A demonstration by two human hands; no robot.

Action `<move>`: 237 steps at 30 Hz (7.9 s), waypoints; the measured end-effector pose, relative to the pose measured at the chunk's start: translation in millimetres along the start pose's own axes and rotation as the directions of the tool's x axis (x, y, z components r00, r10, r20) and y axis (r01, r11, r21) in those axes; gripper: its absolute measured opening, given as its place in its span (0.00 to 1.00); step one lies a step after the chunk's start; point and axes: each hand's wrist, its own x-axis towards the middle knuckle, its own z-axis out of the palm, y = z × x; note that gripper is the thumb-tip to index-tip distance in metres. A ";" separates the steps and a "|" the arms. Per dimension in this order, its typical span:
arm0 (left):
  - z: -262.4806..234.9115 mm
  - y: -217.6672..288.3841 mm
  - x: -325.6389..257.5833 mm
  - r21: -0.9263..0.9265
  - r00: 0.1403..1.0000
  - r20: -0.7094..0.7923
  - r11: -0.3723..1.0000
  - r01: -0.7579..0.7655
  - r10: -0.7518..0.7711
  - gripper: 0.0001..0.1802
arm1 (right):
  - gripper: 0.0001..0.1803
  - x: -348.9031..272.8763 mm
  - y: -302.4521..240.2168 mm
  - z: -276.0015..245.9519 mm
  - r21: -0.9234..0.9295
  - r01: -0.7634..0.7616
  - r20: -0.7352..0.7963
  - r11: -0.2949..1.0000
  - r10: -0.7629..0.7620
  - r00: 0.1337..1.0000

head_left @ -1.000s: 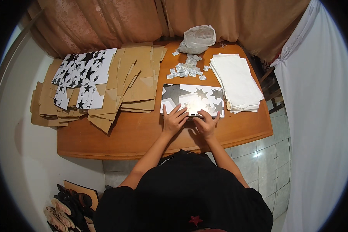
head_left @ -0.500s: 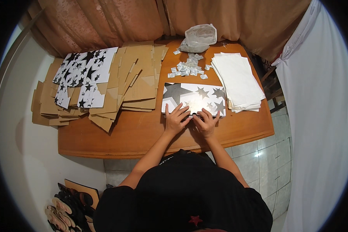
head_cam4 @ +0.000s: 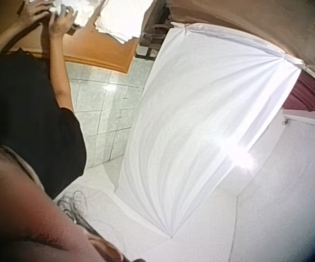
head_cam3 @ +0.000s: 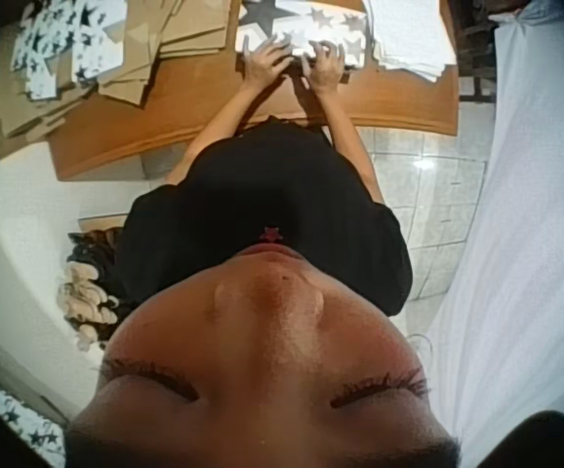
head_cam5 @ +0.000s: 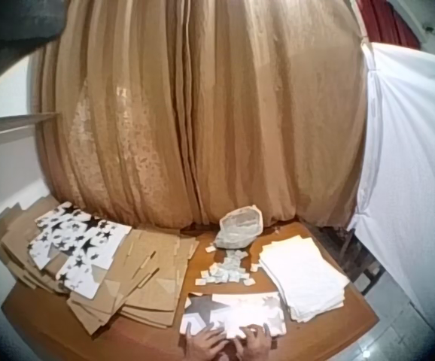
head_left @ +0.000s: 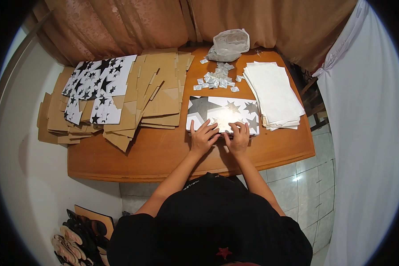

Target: The recorder assembles flat cardboard shoe boxes, places white packing paper and silica packets inside, and places the completed boxes on a storage shelf.

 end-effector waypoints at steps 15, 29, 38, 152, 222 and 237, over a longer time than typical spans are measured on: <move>22.1 38.1 2.5 0.183 0.917 -0.250 0.915 0.359 -0.310 0.05 | 0.25 80.0 94.2 -8.6 -0.090 -0.025 0.165 0.996 0.040 0.985; 43.5 51.5 -110.9 -0.486 0.314 0.048 0.253 0.837 -0.948 0.34 | 0.34 37.6 90.1 -44.7 0.495 -0.435 0.846 0.752 -0.302 0.439; -39.2 128.2 -140.3 -0.650 0.439 0.268 0.175 0.740 -0.858 0.49 | 0.47 -48.9 55.3 -41.3 0.655 -0.589 0.755 0.473 -0.449 0.478; -531.3 -58.8 -7.0 0.426 0.450 0.202 0.492 0.759 -0.870 0.45 | 0.30 163.7 -358.3 128.9 0.521 0.314 0.823 0.794 -0.565 0.064; -174.3 -59.2 -15.1 -0.832 0.829 -0.084 0.496 0.247 -0.554 0.16 | 0.12 -40.5 -21.2 -95.2 0.308 -0.611 -0.184 0.730 0.675 0.714; -121.0 -13.1 -47.9 -0.951 0.438 0.013 0.125 0.285 -0.899 0.17 | 0.15 25.3 63.7 -145.2 0.281 -0.757 0.454 0.589 0.613 0.646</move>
